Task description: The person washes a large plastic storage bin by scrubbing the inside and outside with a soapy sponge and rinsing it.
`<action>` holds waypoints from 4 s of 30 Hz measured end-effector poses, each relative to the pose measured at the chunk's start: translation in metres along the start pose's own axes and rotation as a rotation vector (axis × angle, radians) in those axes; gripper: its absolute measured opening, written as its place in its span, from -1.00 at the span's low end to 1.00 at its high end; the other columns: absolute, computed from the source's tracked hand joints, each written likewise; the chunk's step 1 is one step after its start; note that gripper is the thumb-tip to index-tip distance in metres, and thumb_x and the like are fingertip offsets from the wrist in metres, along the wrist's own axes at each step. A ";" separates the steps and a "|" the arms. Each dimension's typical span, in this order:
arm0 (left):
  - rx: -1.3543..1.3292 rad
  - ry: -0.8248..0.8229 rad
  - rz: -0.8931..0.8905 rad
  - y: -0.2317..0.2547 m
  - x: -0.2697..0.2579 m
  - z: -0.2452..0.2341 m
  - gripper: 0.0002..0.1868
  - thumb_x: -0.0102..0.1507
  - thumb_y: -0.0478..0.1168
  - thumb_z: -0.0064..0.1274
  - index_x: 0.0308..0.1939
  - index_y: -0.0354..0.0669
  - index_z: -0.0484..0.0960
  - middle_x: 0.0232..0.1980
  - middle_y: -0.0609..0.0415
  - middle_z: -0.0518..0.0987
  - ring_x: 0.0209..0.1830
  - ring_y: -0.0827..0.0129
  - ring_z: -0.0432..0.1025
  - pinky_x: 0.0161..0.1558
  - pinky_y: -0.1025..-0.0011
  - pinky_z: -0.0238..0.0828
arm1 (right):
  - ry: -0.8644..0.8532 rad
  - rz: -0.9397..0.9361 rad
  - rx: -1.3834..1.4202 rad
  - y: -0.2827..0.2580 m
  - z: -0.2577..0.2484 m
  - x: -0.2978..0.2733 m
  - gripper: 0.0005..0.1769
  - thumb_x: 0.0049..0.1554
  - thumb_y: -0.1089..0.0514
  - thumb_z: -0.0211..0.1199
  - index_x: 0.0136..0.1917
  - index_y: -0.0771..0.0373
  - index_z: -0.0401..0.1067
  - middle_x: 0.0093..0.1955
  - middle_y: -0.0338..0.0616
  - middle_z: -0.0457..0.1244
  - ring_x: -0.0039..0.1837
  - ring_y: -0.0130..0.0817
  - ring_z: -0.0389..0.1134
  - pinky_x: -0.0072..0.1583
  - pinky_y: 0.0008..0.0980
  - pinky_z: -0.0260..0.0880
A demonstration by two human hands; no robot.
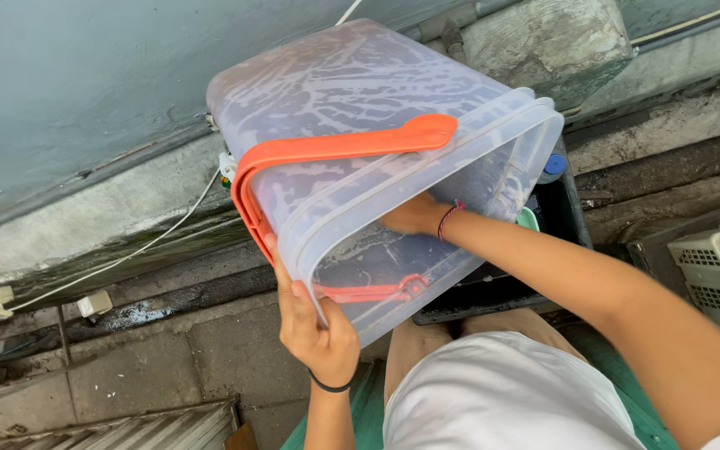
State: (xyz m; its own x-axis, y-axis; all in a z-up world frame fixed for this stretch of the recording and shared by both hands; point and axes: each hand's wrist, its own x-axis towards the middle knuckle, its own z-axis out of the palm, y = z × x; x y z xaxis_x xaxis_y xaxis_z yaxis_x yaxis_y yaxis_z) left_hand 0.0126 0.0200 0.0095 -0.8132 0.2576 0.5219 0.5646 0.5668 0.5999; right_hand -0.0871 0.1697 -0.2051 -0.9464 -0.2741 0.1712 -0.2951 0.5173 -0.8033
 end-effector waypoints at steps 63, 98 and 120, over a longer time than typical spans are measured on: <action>-0.036 0.264 -0.122 -0.053 -0.067 0.001 -0.12 0.35 -0.62 -0.15 0.66 0.22 0.10 0.35 -0.15 0.50 0.20 0.14 0.52 0.22 0.36 0.43 | -0.011 0.112 -0.182 -0.058 -0.042 -0.105 -0.32 0.05 0.18 0.12 0.46 0.21 0.26 0.55 0.22 0.03 0.55 0.18 0.02 0.41 0.15 0.09; -0.334 0.395 -0.457 -0.045 -0.051 0.001 -0.13 0.34 -0.52 -0.18 0.66 -0.37 -0.26 0.69 -0.20 0.02 0.66 0.14 0.06 0.60 0.22 -0.07 | -0.122 -0.094 0.117 -0.152 0.017 -0.107 -0.32 -0.16 0.38 0.15 0.28 0.32 0.47 0.10 0.13 0.35 0.17 0.05 0.33 0.21 -0.15 0.36; -0.206 0.169 -0.051 -0.023 -0.073 0.024 -0.18 0.40 -0.56 -0.20 0.63 0.31 0.12 0.60 -0.35 0.21 0.62 -0.20 0.19 0.53 0.09 0.14 | -0.267 0.396 -0.256 -0.031 -0.029 -0.037 -0.51 0.18 -0.18 0.18 0.30 0.05 0.42 0.37 -0.08 0.25 0.40 -0.13 0.21 0.37 -0.13 0.23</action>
State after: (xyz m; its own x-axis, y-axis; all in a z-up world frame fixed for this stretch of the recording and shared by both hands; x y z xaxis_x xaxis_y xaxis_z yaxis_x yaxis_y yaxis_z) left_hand 0.0553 0.0070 -0.0570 -0.8161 0.0884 0.5711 0.5542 0.3999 0.7300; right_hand -0.0466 0.1872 -0.1699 -0.9354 -0.1970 -0.2936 0.0229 0.7949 -0.6063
